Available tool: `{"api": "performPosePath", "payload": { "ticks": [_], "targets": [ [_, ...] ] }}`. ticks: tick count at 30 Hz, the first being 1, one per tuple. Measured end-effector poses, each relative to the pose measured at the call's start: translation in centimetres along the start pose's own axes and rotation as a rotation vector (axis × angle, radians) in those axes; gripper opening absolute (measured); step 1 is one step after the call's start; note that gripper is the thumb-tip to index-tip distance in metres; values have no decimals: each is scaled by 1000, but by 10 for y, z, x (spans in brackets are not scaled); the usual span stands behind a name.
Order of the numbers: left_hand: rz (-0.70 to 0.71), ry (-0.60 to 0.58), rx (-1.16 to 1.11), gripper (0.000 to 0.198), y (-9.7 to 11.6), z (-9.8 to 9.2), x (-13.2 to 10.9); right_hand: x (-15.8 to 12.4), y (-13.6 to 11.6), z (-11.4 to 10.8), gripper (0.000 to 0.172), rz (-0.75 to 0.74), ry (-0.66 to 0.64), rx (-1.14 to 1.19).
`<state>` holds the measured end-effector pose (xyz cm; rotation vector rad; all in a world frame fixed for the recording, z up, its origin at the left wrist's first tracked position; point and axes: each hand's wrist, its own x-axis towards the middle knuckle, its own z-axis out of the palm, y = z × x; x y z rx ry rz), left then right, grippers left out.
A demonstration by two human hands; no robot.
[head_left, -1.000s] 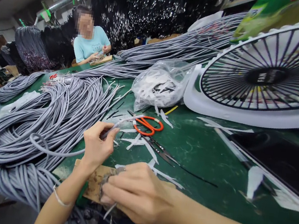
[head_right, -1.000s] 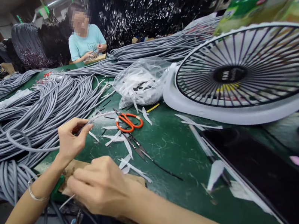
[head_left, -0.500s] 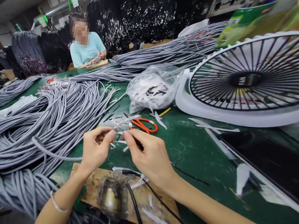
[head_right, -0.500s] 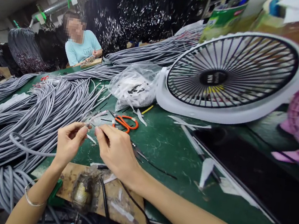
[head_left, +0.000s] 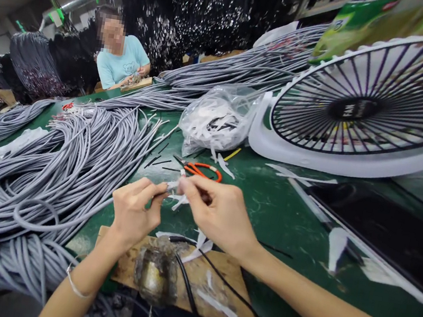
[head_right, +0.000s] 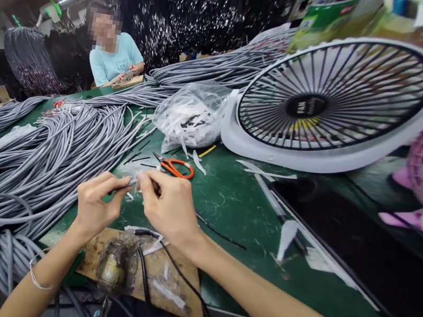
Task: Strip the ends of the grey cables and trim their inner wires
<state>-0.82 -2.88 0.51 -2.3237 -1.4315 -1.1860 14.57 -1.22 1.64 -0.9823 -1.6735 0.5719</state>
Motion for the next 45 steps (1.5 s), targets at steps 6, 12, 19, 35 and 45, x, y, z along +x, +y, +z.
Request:
{"api": "performPosePath", "payload": {
  "ticks": [6,12,19,35,45],
  "targets": [
    [-363,-16,-199,9,-1,3,5,8,-6,-24,27,10,307,55],
    [-567,37,-429,18,4,0,9,-9,7,4,33,-281,-12,-352],
    [-495,-7,-420,19,7,-2,6,-10,11,10,32,-326,-4,-383],
    [94,-12,62,12,2,-4,2,-2,8,3,31,-102,-172,-324],
    [49,-91,-84,12,6,-10,4,23,19,-13,30,305,-65,103]
  ]
}}
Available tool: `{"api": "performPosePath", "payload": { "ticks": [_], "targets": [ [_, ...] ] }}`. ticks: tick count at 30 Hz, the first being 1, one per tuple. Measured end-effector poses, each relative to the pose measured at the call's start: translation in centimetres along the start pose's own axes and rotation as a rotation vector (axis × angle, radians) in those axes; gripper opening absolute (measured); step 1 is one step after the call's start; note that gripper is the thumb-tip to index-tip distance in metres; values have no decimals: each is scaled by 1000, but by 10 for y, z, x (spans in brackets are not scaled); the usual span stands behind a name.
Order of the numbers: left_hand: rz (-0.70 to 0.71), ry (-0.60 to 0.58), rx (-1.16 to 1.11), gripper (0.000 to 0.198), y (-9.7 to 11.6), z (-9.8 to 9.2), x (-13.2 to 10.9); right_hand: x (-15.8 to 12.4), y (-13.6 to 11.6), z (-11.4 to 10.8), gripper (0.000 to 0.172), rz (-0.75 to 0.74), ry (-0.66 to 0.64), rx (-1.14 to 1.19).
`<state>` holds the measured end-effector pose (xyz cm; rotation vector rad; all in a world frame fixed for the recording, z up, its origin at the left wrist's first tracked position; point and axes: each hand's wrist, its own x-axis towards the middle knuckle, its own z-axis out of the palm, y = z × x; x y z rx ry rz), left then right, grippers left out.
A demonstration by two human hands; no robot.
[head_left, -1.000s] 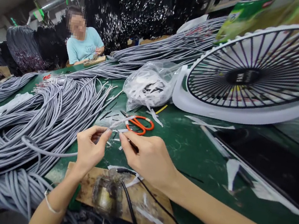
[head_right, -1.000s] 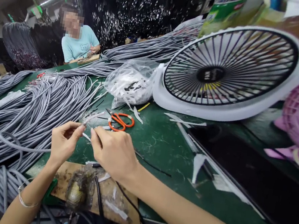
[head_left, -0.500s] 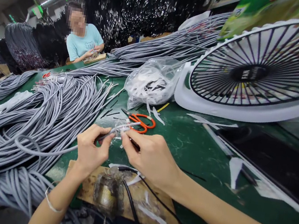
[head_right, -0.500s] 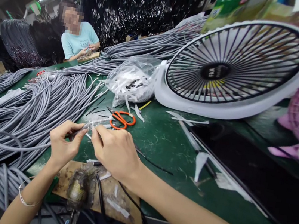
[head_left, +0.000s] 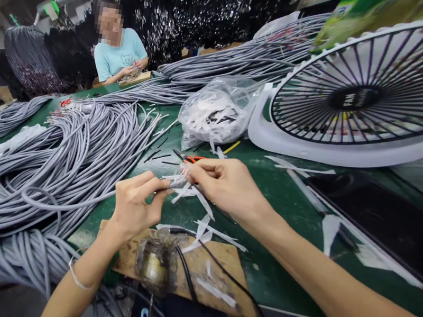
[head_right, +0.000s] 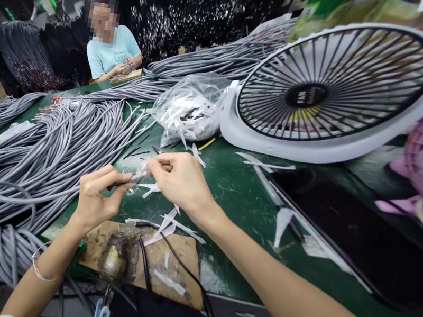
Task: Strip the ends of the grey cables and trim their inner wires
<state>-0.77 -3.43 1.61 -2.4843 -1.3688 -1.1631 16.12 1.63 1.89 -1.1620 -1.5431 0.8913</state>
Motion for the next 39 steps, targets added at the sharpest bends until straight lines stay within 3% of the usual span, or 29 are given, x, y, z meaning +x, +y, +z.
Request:
{"api": "performPosePath", "payload": {
  "ticks": [3,6,8,12,17,20,24,28,34,39],
  "targets": [
    [-67,-48,-156,11,2,-2,-2,17,2,-20,37,103,344,169],
    [-290,-8,-345,12,1,-1,-1,26,4,-29,31,111,507,294],
    [-450,33,-511,18,0,0,1,22,5,-21,18,44,278,300],
    [-615,44,-775,36,-2,2,4,2,1,8,24,64,-128,379],
    [-660,-40,-938,44,2,1,7,-13,-10,24,30,136,-329,607],
    [-680,-83,-967,45,3,2,8,-15,-9,26,28,166,-293,662],
    [-716,-42,-909,41,2,6,6,-15,-2,31,27,180,-127,636],
    [-748,-9,-889,38,1,8,6,-16,5,37,24,161,-56,594],
    [-859,-89,-1007,42,2,7,16,-20,12,37,16,-70,114,374],
    [-954,-82,-1142,45,10,15,30,-19,11,36,17,-166,31,407]
  ]
}}
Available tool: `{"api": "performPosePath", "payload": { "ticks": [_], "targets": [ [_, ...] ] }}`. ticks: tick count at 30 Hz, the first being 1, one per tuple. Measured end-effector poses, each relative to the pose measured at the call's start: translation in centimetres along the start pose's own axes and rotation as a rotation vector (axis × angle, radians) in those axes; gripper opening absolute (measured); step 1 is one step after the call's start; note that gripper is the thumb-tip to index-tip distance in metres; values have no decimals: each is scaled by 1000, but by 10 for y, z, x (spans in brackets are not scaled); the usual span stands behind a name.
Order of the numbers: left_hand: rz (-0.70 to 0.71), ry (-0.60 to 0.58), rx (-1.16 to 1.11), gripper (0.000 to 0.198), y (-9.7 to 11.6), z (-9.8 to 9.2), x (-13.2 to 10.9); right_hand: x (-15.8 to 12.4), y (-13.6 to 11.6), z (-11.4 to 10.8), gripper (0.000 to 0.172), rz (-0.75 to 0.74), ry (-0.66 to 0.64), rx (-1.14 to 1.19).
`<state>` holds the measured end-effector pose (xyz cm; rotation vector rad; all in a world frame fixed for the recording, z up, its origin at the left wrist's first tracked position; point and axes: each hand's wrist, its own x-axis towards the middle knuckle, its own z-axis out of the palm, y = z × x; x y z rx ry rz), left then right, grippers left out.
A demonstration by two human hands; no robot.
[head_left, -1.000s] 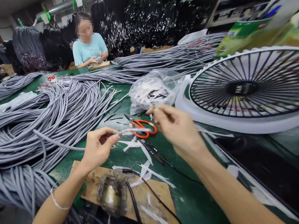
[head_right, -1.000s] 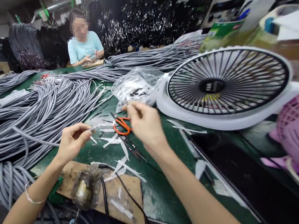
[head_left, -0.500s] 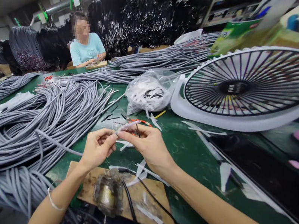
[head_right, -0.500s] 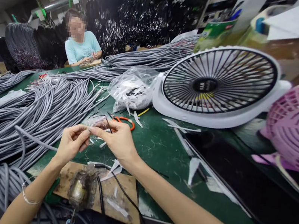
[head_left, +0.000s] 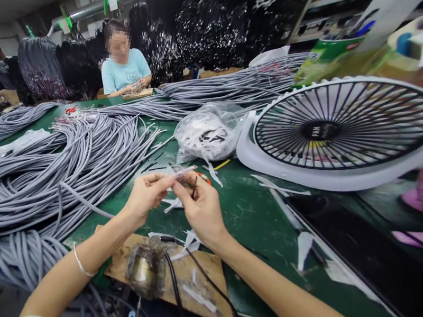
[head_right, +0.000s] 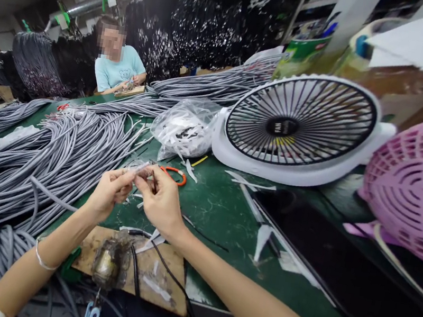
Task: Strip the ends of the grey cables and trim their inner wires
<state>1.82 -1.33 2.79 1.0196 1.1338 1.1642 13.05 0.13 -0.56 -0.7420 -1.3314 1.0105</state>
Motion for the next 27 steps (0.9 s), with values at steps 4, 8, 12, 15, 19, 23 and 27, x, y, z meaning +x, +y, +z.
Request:
{"api": "performPosePath", "payload": {
  "ticks": [4,8,12,15,19,23,27],
  "targets": [
    [100,105,-102,42,-4,13,8,3,0,3,20,81,28,116],
    [230,212,-116,37,-12,16,10,4,1,4,19,229,32,171],
    [240,162,-173,39,-16,14,5,5,1,5,21,374,33,200],
    [196,49,-230,38,-13,12,1,8,1,4,21,458,74,218],
    [139,-82,-304,37,-7,8,-1,15,3,-3,23,470,149,211],
    [150,-50,-287,41,-4,5,1,23,0,-16,27,378,281,169],
    [157,37,-232,44,-5,3,4,16,-10,-21,25,69,242,-182]
  ]
}}
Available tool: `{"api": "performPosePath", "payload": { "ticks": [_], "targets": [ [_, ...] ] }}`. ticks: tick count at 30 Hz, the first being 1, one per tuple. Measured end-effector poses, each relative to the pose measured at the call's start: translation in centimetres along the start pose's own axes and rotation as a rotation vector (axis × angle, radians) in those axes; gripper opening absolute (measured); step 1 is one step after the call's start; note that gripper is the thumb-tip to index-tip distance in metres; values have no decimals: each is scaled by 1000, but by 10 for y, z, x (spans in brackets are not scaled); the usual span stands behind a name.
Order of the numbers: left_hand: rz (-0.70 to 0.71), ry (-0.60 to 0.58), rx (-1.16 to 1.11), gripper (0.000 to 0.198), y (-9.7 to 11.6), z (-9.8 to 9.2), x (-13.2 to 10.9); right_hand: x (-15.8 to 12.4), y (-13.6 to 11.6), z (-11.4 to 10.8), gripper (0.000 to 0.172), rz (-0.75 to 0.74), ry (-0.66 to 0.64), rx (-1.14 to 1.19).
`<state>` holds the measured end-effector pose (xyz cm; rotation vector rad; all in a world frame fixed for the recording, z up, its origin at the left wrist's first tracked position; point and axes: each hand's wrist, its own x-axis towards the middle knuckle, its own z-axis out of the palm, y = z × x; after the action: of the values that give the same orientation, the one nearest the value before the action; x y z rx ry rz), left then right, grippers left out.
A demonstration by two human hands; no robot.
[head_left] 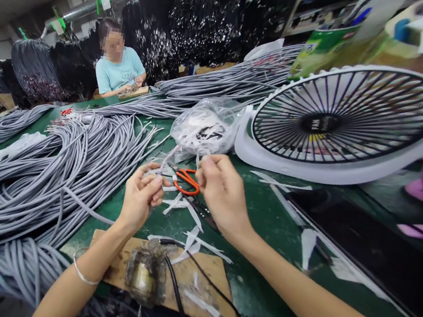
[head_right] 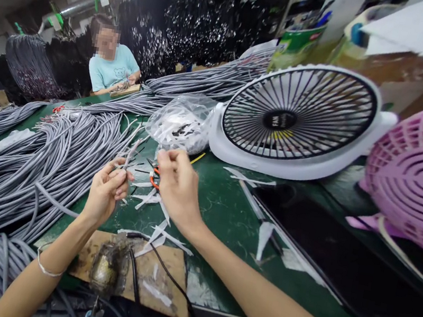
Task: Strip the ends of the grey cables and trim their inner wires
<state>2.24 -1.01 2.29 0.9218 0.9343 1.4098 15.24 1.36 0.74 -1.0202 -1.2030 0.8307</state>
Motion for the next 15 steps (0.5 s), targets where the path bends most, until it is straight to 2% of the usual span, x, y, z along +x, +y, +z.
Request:
{"api": "performPosePath", "payload": {
  "ticks": [3,6,15],
  "targets": [
    [13,45,65,39,-1,-2,1,-12,-4,0,21,-255,-137,-269],
    [32,41,121,35,-2,-5,1,-18,-1,2,14,-414,-191,-420],
    [39,-3,126,34,0,-3,-2,-16,5,3,13,-524,-161,-484]
  ]
}}
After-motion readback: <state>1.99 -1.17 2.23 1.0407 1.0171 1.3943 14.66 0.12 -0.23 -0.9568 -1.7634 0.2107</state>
